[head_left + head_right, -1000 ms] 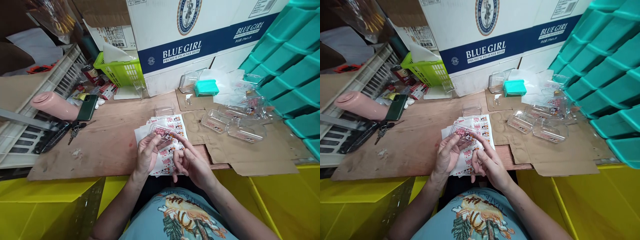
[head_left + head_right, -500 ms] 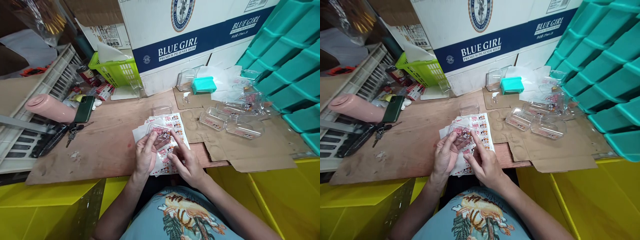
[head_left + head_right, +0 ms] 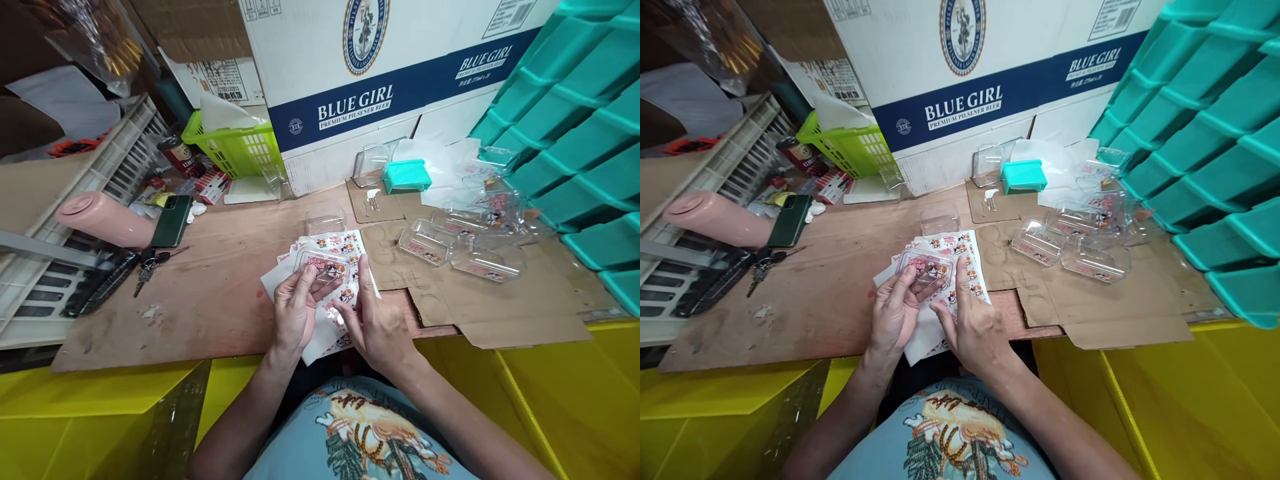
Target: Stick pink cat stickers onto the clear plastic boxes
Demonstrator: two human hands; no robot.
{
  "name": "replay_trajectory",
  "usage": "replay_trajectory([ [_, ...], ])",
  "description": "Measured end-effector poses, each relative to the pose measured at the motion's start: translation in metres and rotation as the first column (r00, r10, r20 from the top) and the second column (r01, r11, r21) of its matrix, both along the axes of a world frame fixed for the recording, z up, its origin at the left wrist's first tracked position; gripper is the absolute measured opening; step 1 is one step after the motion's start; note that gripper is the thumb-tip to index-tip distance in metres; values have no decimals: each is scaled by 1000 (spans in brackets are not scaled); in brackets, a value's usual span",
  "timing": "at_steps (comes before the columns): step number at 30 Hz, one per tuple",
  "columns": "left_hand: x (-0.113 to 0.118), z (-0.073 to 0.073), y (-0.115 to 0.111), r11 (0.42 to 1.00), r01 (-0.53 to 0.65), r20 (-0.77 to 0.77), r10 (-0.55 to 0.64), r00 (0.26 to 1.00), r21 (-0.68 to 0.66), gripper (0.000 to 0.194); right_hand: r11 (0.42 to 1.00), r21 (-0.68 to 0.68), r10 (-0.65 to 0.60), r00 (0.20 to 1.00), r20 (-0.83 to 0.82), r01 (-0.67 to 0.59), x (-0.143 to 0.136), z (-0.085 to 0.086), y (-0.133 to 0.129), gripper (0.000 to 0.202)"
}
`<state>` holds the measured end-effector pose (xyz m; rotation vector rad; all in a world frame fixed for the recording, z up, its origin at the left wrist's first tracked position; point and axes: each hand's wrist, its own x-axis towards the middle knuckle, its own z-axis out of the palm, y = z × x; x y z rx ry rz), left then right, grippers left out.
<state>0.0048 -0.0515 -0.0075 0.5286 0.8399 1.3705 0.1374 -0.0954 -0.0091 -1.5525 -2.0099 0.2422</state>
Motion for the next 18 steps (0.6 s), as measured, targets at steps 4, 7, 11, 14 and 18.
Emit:
replay_trajectory([
  [4,1,0,0,1000,-13,5,13,1000,-4,14,994,53,84,977,198,-97,-3,5,2,71],
  [7,-1,1,1,1000,-21,21,21,1000,-17,13,1000,-7,16,968,249,-15,4,3,5,67],
  [11,2,7,-4,998,58,54,-56,997,-23,14,994,-46,-101,994,-42,99,24,2,16,62],
  [14,9,15,-4,963,264,50,-267,962,61,16,993,-106,6,899,-438,-59,41,11,28,61],
  [18,-8,26,39,909,360,-320,-285,904,208,33,961,91,-198,877,-438,263,103,31,48,60],
])
